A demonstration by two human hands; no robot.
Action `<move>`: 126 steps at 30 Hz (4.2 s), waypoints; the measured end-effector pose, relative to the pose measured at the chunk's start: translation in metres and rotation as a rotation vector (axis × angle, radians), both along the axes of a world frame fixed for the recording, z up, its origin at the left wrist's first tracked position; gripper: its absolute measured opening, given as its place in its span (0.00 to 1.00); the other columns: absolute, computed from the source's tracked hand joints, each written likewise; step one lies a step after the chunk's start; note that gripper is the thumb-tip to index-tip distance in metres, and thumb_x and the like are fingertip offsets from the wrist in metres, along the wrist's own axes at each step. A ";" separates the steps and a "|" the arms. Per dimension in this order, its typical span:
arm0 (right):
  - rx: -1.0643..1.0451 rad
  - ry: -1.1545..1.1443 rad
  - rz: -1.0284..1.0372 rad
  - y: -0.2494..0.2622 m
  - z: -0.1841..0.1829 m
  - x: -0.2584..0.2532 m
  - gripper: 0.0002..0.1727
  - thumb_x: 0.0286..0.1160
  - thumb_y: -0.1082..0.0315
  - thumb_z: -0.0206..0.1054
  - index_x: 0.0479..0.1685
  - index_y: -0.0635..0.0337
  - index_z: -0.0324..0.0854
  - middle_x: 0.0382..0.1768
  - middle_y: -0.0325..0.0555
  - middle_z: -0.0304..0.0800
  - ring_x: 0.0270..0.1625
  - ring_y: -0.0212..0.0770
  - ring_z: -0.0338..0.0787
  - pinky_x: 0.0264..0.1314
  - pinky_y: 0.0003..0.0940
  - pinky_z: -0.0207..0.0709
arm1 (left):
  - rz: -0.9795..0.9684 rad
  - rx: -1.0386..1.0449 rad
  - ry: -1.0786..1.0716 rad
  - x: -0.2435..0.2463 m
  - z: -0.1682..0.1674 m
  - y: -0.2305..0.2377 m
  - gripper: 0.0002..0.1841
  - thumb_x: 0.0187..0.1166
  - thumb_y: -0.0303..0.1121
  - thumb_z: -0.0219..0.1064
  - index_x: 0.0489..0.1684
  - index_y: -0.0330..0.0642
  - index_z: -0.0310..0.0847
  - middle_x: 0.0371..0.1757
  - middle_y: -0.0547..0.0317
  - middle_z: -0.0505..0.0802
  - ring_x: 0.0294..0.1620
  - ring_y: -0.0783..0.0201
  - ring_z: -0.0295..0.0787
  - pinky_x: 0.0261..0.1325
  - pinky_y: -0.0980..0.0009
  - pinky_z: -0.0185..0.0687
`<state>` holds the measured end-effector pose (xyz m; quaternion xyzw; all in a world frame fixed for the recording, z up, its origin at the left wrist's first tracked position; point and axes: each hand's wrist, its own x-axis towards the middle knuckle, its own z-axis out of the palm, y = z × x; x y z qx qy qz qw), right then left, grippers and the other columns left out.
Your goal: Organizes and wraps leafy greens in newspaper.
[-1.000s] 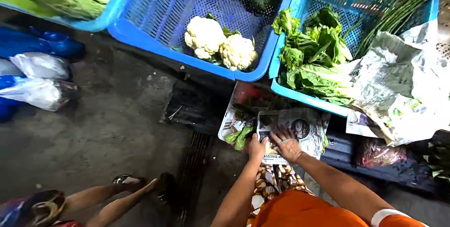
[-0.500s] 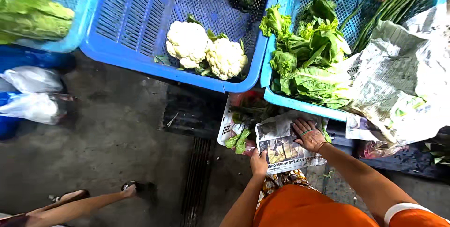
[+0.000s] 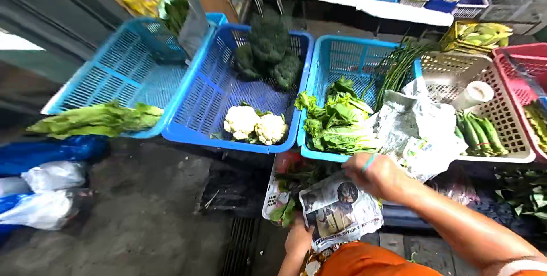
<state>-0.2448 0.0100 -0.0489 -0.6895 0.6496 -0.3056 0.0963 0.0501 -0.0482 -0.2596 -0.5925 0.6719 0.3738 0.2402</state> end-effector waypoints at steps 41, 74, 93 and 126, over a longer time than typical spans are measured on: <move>-0.181 -1.031 0.028 0.022 -0.019 0.025 0.31 0.91 0.55 0.50 0.76 0.77 0.61 0.64 0.54 0.83 0.65 0.35 0.87 0.70 0.35 0.84 | 0.853 0.274 1.872 -0.131 0.179 -0.009 0.21 0.93 0.36 0.44 0.78 0.39 0.66 0.59 0.47 0.92 0.59 0.52 0.93 0.65 0.52 0.88; 0.379 -0.054 -0.538 -0.081 -0.036 -0.079 0.46 0.57 0.64 0.84 0.81 0.66 0.69 0.75 0.72 0.73 0.75 0.74 0.75 0.69 0.73 0.74 | 0.784 0.346 2.094 -0.061 0.193 -0.034 0.33 0.54 0.36 0.84 0.63 0.35 0.80 0.53 0.37 0.93 0.52 0.43 0.94 0.60 0.49 0.89; -0.058 -0.278 0.060 -0.029 0.008 0.059 0.31 0.89 0.46 0.53 0.72 0.64 0.79 0.60 0.59 0.86 0.59 0.50 0.89 0.64 0.49 0.83 | 0.999 0.373 1.989 -0.087 0.197 -0.017 0.31 0.33 0.38 0.90 0.42 0.40 0.84 0.39 0.49 0.96 0.42 0.57 0.96 0.45 0.56 0.94; 0.454 -0.331 -0.316 -0.079 0.011 -0.100 0.24 0.85 0.51 0.58 0.65 0.62 0.79 0.43 0.60 0.91 0.42 0.59 0.92 0.50 0.65 0.83 | 1.058 0.438 1.854 -0.072 0.168 -0.032 0.39 0.57 0.32 0.81 0.72 0.35 0.66 0.62 0.30 0.88 0.62 0.38 0.89 0.61 0.43 0.88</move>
